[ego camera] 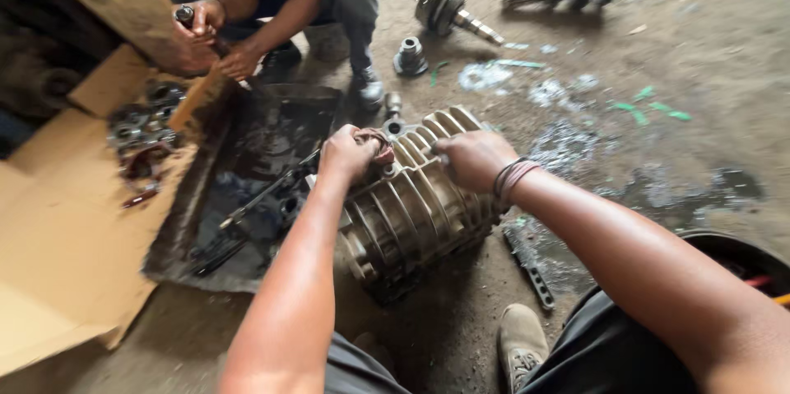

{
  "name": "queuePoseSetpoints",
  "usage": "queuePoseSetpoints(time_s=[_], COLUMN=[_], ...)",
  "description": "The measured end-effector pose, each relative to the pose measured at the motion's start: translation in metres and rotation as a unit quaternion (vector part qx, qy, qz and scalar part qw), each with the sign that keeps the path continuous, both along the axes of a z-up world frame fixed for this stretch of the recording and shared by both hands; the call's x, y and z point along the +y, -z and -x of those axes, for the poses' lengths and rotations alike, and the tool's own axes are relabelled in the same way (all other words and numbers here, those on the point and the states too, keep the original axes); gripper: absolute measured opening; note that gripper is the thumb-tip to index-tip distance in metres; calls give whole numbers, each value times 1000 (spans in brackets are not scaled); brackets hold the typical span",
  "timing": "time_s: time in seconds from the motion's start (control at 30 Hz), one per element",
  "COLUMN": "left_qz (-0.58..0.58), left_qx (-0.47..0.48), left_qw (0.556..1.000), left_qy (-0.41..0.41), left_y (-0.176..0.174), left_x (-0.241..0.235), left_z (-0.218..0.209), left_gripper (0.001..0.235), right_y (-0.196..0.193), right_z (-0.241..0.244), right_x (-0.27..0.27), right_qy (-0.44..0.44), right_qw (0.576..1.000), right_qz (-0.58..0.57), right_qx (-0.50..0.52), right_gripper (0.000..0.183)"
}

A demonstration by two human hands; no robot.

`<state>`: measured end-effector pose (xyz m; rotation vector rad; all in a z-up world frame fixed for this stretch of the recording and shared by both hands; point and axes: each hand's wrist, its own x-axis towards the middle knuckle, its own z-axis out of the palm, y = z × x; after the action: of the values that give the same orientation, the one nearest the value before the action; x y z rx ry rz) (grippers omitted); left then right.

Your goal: The person scrubs a large metal engine casing with a wire brush and a rag, focusing on the cooling fins and crevices. Another person is visible in the background working on separate parts.

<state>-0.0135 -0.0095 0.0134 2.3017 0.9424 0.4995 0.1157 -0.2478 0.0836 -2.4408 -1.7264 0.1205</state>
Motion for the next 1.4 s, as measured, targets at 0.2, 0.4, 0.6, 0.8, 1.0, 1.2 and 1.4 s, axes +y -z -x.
queuePoseSetpoints(time_s=[0.2,0.4,0.6,0.8,1.0,1.2,1.4], left_qz=[220,64,25,-4,58,102,170], left_qx=[82,168,204,200,166,168,165], left_qw=[972,979,978,980,984,981,971], left_qy=[11,96,31,-15,8,-5,16], left_y=[-12,-24,-56,-55,-51,-41,-39], left_x=[13,22,-22,-64,-45,-8,8], left_z=[-19,-22,-11,2,-7,-16,-16], left_gripper=[32,36,43,46,47,52,50], right_y=[17,14,4,4,-5,15,31], right_z=[-42,-30,-19,-21,-10,1,-2], right_x=[-28,-13,-24,8,39,47,52], right_qy=[-3,-69,-30,-41,-99,-93,-68], right_qw=[997,990,997,996,990,995,998], right_qz=[-32,-32,19,23,101,18,-14], right_qx=[75,116,73,75,13,-13,-1], right_gripper=[23,32,18,23,29,29,27])
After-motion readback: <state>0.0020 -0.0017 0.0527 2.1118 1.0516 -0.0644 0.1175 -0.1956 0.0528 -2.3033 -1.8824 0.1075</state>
